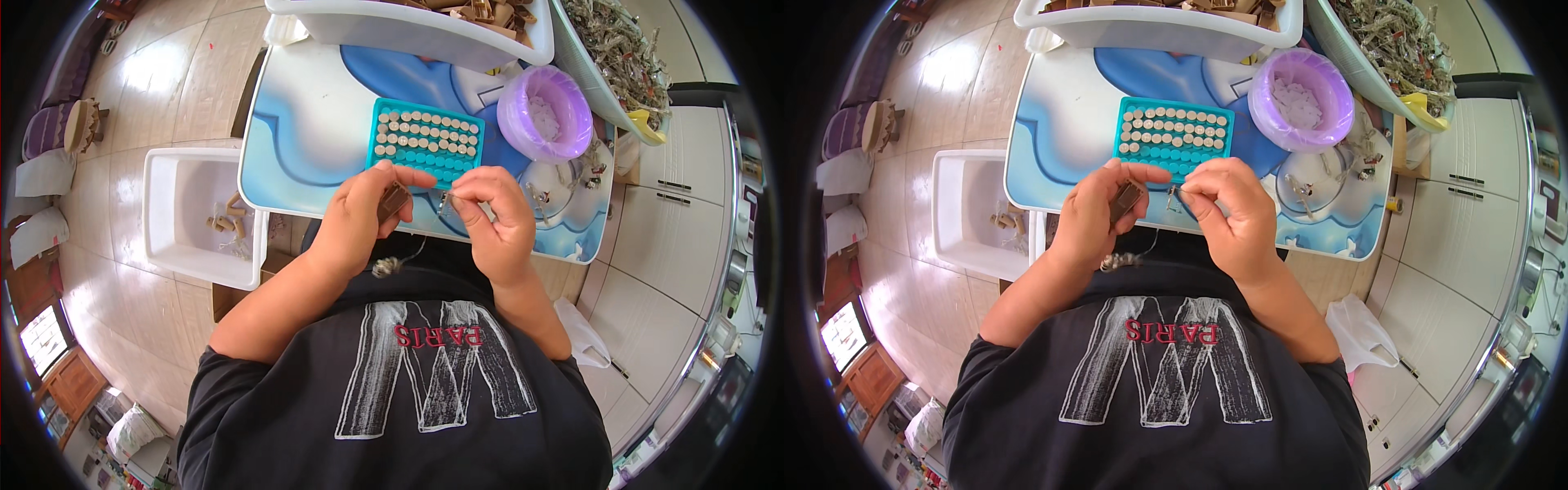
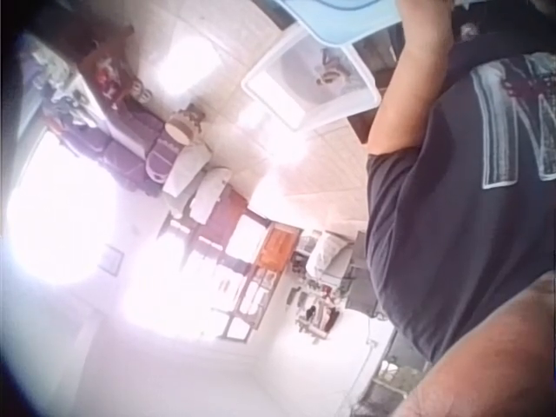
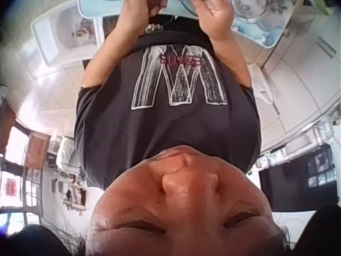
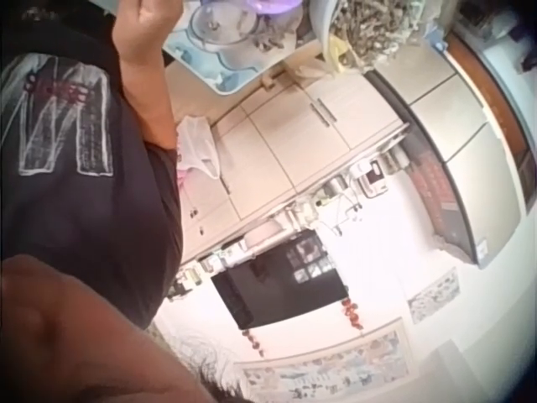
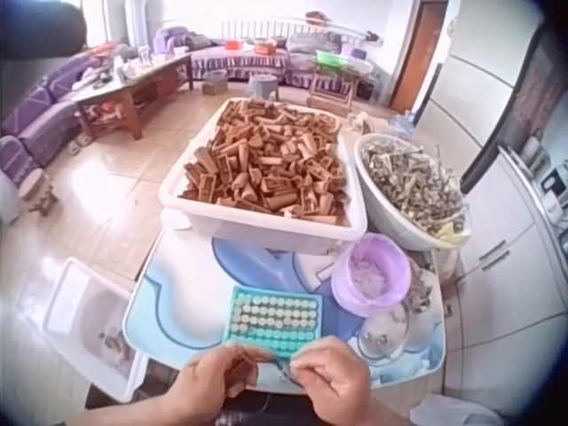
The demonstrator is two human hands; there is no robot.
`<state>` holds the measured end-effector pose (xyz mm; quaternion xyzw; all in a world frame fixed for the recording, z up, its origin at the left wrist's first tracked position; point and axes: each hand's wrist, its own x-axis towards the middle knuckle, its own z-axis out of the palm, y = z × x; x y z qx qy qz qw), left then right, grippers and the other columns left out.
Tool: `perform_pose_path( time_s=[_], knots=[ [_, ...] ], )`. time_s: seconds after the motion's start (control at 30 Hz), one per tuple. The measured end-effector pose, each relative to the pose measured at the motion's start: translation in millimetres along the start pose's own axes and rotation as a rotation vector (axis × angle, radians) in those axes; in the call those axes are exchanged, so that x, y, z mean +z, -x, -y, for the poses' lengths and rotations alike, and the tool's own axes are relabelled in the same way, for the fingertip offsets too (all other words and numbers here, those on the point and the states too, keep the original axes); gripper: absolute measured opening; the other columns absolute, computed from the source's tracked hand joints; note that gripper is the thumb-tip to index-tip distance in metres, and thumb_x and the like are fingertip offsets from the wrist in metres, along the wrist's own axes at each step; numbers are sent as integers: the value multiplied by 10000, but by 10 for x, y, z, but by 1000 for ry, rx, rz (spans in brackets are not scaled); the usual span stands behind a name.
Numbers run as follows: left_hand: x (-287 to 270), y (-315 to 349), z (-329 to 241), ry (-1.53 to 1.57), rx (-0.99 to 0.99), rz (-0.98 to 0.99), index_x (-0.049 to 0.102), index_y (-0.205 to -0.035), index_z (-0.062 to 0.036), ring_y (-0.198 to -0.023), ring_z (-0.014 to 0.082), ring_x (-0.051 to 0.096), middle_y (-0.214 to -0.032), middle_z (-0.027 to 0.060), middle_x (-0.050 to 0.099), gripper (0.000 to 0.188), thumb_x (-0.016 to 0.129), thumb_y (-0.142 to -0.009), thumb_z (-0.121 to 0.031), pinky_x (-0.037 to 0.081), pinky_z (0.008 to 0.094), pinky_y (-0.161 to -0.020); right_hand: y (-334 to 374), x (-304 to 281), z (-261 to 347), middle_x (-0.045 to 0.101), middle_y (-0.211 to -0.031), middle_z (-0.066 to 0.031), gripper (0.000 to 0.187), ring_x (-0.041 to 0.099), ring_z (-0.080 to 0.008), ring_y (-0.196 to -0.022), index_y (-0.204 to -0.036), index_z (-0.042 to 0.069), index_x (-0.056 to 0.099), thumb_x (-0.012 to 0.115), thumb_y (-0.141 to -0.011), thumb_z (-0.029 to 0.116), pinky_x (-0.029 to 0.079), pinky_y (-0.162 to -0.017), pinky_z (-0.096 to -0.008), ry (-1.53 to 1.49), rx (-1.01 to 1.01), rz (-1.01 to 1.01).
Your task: Manually assembling small metal or plastic components by stringing them onto a cord.
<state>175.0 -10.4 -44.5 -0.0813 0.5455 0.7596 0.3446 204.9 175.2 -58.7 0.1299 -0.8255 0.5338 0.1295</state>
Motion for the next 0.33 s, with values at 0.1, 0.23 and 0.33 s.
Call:
perform_pose_path(
  time_s=[0.1,0.23,0.33],
  knots=[
    [61,-26,30,207,-79,17,579,-1118,9,-633,88,443,-769,1,548,366,403,-938,-255,378,208,-618,56,42,-54,578,-913,-97,108,570,-194,-826,-846,31,607,654,-767,-27,465,-706,-282,-238,142,-36],
    [62,-45,144,432,-116,124,454,-1287,-8,-786,93,494,-938,17,572,413,387,-960,-252,404,249,-717,24,167,-9,546,-987,-102,120,550,-193,-896,-852,40,625,669,-760,-22,462,-744,-289,-203,48,-36],
    [96,-34,139,496,-124,153,409,-1316,-12,-890,112,534,-1034,28,582,463,448,-953,-295,418,264,-786,34,172,-13,534,-1064,-114,128,534,-201,-947,-885,44,626,676,-776,-1,444,-840,-301,-84,35,-25]
  ],
)
